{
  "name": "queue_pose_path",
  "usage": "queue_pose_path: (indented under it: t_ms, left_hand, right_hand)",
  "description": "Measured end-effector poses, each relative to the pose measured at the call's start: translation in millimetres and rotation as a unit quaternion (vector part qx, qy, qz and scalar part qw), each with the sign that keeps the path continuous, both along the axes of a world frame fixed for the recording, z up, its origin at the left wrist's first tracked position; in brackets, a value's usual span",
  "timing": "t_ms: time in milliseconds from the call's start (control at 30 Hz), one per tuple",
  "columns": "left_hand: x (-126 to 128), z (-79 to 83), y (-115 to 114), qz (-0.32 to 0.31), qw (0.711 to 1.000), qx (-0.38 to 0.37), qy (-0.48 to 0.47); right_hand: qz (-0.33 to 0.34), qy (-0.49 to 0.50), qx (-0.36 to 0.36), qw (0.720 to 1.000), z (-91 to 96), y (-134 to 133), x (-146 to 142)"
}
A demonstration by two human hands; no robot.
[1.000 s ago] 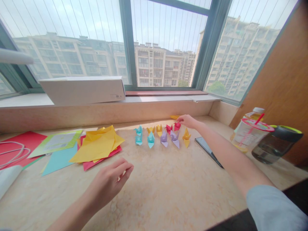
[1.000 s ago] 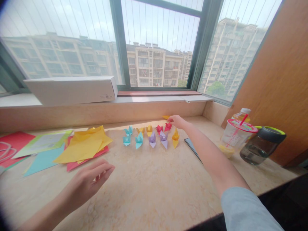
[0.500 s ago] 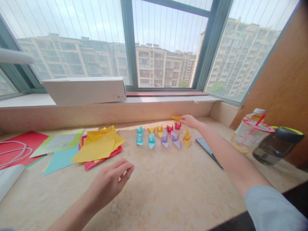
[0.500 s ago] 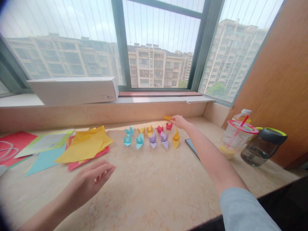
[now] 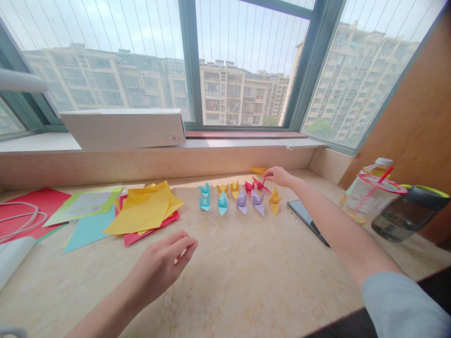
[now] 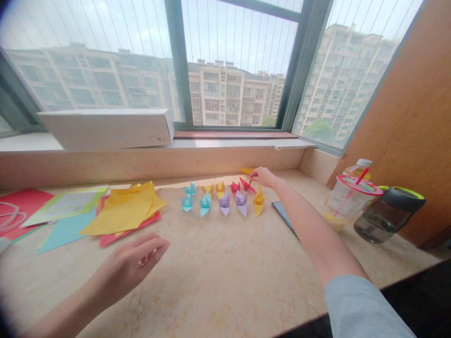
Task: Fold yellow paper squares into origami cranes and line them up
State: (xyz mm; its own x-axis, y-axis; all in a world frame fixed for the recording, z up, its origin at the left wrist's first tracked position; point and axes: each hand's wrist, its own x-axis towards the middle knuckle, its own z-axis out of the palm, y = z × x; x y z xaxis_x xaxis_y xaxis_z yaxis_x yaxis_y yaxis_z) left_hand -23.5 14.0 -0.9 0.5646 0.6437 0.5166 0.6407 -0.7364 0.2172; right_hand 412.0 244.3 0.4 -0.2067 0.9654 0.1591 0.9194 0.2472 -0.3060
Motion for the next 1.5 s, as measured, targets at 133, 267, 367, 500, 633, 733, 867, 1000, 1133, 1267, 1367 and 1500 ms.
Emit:
queue_pose_path:
  t_ms: [133,267,367,500,633,733,867,1000,1133,1267,1367,1500]
  left_hand:
    - [0.6,1.1,-0.6,-0.002,1.000,0.000,-0.004]
    - [0.0,1.3,-0.9,-0.002,1.000,0.007,-0.002]
    - [-1.2,-0.1,-0.4,-0.003,1.000,0.005,0.001]
    - [-2.5,-2.0,0.1,-0.005,1.000,0.008,0.001]
    - [-2.3,-1.1,-0.6,-0.009,1.000,0.010,-0.002]
    - [-1.4,0.4,-0.9,-0.007,1.000,0.013,-0.002]
    - [-0.9,1.3,-1.3,-0.008,1.000,0.013,0.003]
    - [-1.9,0.5,-2.6,-0.007,1.000,0.011,0.003]
    - [-2.4,-1.1,-2.8,-0.009,1.000,0.007,0.005]
    - [-1.3,-1.1,-1.8,-0.011,1.000,0.006,0.008]
    - [-0.5,-0.4,-1.3,-0.013,1.000,0.006,0.006]
    - [-1.1,-1.3,-1.4,-0.014,1.000,0.001,0.001]
  right_hand:
    - [0.010,0.007,0.004,1.000,3.5,-3.1,0.6]
    - [0.013,0.011,0.005,1.000,3.8,-5.4,-0.8]
    - [0.013,0.008,0.007,1.000,3.2,-5.9,-1.9]
    - [0.020,-0.002,0.008,1.000,2.6,-6.2,-2.9]
    - [0.032,-0.007,0.007,0.999,3.0,-7.8,-2.4]
    - [0.038,-0.012,0.008,0.999,4.5,-9.9,-1.4]
    - [0.050,-0.030,0.012,0.998,7.4,-13.0,-1.1]
    - [0.058,-0.056,0.023,0.997,9.4,-16.6,-2.1]
    - [0.066,-0.078,0.032,0.994,11.6,-22.4,-3.8]
    - [0.080,-0.091,0.041,0.992,14.7,-29.1,-6.4]
    - [0.092,-0.099,0.045,0.990,16.4,-32.1,-8.2]
    - [0.102,-0.107,0.045,0.988,17.6,-34.1,-9.2]
